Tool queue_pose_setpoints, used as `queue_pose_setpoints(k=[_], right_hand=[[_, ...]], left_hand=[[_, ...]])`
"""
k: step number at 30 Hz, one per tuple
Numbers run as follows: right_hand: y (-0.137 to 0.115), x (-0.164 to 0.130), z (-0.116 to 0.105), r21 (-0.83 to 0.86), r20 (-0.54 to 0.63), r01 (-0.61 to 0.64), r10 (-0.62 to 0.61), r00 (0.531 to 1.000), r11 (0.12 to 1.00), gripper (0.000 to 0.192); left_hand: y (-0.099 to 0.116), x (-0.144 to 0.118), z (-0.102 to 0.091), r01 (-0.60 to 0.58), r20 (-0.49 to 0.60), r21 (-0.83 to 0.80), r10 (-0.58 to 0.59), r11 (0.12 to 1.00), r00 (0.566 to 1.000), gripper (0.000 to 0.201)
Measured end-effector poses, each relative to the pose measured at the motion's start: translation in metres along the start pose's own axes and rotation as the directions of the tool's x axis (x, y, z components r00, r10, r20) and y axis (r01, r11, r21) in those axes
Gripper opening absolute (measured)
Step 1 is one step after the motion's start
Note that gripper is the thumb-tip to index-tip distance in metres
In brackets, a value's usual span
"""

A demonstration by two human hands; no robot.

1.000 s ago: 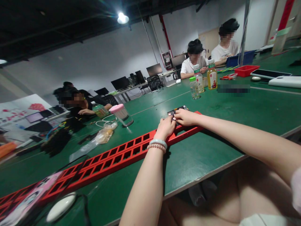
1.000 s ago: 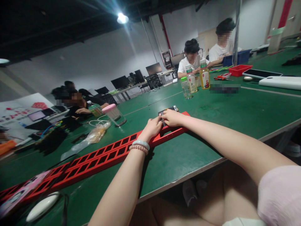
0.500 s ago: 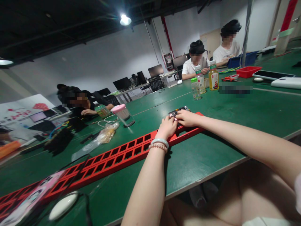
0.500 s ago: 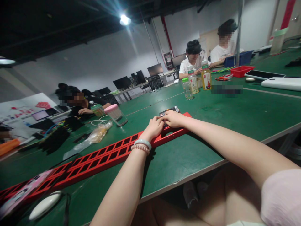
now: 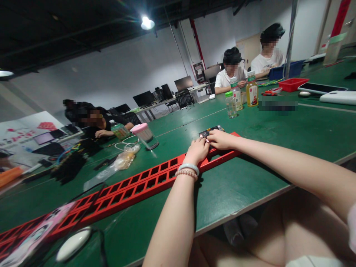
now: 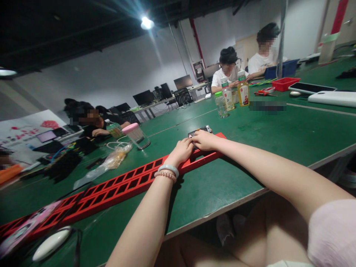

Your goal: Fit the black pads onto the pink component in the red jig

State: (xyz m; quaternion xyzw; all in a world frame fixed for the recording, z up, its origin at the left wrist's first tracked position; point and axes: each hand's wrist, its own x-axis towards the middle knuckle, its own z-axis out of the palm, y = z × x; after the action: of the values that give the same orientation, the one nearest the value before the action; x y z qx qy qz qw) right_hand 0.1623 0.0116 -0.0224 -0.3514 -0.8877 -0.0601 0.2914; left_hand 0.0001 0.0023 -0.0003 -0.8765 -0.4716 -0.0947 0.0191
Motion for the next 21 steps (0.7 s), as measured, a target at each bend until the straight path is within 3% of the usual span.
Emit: queue_pose_setpoints(k=[11,21], right_hand=[[-0.0025,-0.0001,-0.003,-0.009,0.015,-0.031,0.031,0.999,0.999,0.024],[-0.0023,-0.0013,-0.0057,0.011,-0.015,-0.314,0.315,0.949,0.949,0.024]], left_hand=[[-0.0009,0.0023,0.0018,-0.074,-0.033,-0.035,0.073,0.997,0.997,0.04],[0.0,0.0025,0.0018,-0.098,-0.062,-0.032,0.095,0.995,0.993,0.04]])
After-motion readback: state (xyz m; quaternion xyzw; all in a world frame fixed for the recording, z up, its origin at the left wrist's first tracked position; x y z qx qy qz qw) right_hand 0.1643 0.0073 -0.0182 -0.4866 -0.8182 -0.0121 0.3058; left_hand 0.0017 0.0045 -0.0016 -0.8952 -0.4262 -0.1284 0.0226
